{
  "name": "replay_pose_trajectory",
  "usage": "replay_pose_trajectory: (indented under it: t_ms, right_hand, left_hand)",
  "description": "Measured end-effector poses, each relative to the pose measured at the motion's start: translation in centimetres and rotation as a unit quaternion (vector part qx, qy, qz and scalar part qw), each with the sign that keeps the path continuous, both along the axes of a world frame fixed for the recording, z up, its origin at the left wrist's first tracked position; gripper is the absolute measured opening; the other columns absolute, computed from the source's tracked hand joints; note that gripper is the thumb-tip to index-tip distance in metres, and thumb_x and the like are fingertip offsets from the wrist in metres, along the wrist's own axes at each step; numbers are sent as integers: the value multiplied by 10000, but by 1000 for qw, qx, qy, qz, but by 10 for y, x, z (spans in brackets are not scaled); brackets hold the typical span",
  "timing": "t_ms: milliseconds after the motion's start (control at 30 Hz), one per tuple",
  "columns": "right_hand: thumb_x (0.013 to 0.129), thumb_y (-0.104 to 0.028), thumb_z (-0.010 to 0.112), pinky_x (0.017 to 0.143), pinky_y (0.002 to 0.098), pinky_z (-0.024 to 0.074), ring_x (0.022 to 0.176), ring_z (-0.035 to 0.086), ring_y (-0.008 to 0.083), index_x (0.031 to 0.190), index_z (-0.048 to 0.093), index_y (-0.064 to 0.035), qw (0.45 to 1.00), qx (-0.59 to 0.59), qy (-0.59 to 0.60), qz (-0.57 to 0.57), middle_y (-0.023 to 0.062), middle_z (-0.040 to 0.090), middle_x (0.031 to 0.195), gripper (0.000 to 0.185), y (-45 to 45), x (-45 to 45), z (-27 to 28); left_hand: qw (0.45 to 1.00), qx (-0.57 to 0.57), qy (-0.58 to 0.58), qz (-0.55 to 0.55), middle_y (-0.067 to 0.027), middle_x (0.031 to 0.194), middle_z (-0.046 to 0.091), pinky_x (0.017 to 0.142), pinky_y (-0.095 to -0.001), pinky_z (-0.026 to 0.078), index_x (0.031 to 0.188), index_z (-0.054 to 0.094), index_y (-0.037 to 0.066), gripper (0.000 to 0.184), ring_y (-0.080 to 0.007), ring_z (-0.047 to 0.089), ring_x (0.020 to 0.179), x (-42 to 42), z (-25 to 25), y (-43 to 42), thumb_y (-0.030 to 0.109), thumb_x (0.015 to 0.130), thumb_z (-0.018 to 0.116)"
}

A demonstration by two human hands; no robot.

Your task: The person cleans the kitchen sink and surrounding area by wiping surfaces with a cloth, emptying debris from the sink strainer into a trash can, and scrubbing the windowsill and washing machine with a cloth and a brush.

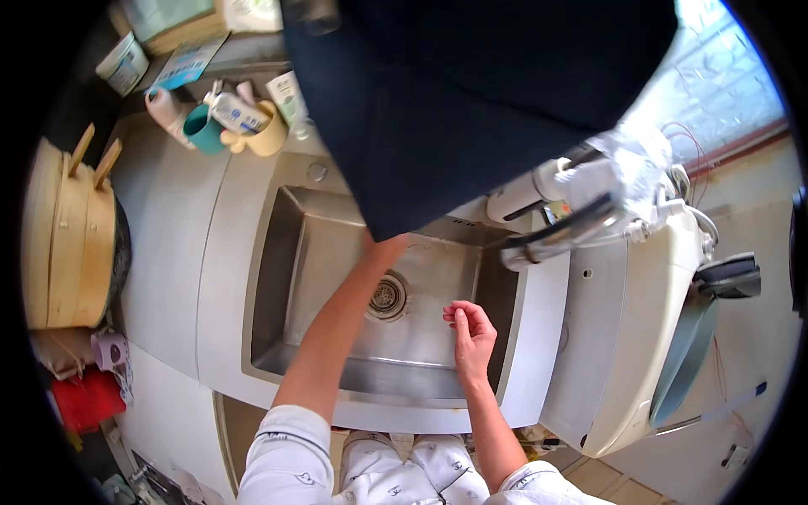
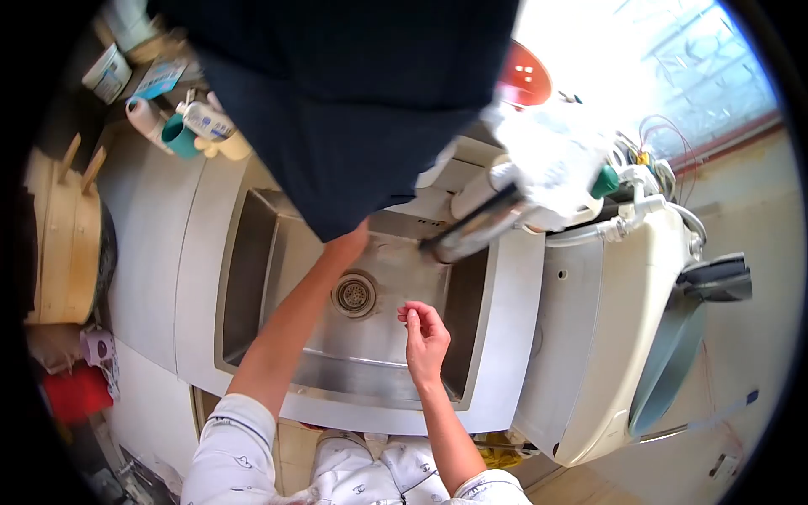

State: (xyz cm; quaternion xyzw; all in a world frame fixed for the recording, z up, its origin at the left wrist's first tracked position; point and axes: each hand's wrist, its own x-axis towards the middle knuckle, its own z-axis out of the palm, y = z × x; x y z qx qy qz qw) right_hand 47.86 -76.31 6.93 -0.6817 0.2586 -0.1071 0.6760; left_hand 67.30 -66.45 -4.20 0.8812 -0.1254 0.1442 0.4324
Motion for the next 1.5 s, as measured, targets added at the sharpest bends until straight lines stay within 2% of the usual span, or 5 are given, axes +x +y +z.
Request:
replay_pose_trajectory:
  t_ms: [300,500,700,1000,1500]
  right_hand:
    - [889,-84,531,724,240,489,768,623,122,954,595,22,996,45,34,-63,79,650,837,140,-53,-50,-11]
    - [890,-76,518,729,245,486,767,617,122,951,605,16,989,68,32,-130,79,653,847,140,-107,-74,-1]
    - [890,-86,516,766,265,475,838,605,132,979,591,13,989,-12,44,-138,78,641,908,153,-169,-104,6]
    - [861,-66,499,1058,375,234,1302,282,329,1399,116,4,928,-318,-161,-110,193,252,1423,664,-260,56,38]
    - [822,-204,620,948,370,347,1112,453,335,1282,335,34,943,-178,-206,-193,208,466,1205,592,-271,116,1]
  left_hand:
    - [986,70,-53,142,-239,1257,421,1021,-417,262,1218,422,-68,339,-384,354,1205,-15,-7,-84,69,910,392]
    - [982,-128,49,-133,-137,1409,315,1072,-366,236,1328,373,27,402,-299,305,1297,-116,20,-183,92,932,356]
    - [924,244,-22,-294,-184,1459,151,1082,-455,164,1334,329,-14,577,-378,137,1340,-102,26,-221,299,873,480]
    - [956,199,23,-212,-250,1418,212,1055,-488,194,1307,302,-94,599,-379,215,1313,-99,32,-269,234,849,505]
    - [926,264,37,-266,-238,1423,193,1063,-461,200,1334,239,-82,632,-364,186,1331,-129,40,-238,211,842,505]
